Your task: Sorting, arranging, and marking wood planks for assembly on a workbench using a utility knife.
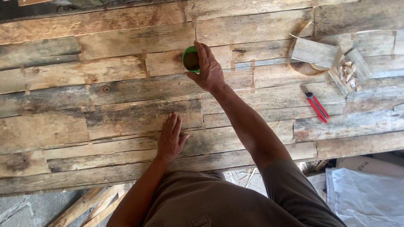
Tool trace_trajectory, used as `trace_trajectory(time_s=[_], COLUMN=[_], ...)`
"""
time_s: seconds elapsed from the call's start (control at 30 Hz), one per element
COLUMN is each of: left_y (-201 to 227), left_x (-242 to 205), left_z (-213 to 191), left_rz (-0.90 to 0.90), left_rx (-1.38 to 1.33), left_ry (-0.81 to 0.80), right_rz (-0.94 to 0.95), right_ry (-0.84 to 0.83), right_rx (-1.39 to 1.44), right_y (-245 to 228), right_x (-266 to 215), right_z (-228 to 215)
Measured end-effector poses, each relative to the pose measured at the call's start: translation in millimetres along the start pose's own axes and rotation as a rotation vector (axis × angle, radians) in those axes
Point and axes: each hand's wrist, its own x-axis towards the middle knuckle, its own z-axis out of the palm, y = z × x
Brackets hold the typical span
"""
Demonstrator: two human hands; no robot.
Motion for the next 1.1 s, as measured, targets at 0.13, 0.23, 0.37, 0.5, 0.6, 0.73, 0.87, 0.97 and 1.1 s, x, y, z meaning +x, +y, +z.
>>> trace_trajectory(time_s=[0.13,0.23,0.37,0.5,0.6,0.73,0.87,0.97,1.1], left_y=[3,7,3,3,5,3,3,3,2], left_x=[1,-1,2,1,2,1,1,-1,3], left_z=[-1,-6,-1,0,-1,1,3,3,4], left_rz=[0.009,0.038,0.039,0.024,0.014,0.009,0.006,-0.001,-0.012], left_rx=[-0.007,-0.023,-0.010,0.014,0.021,0.022,0.019,0.022,0.016], left_ry=[0.019,0.046,0.044,0.014,0.007,-0.003,-0.012,-0.027,-0.026], right_rz=[-0.051,0.024,0.108,0.307,0.710,0.799,0.796,0.777,0.653], right_ry=[0.061,0.241,0.658,0.996,1.059,0.945,0.875,0.787,0.819], right_rx=[-0.067,-0.009,0.038,-0.598,-0.543,-0.514,-0.546,-0.595,-0.659], right_y=[-6,40,168,308,398,462,441,409,404], right_x=[-12,-43,-108,-204,-265,-303,-293,-282,-283], right_z=[-31,-44,-118,-206,-246,-279,-284,-287,-288])
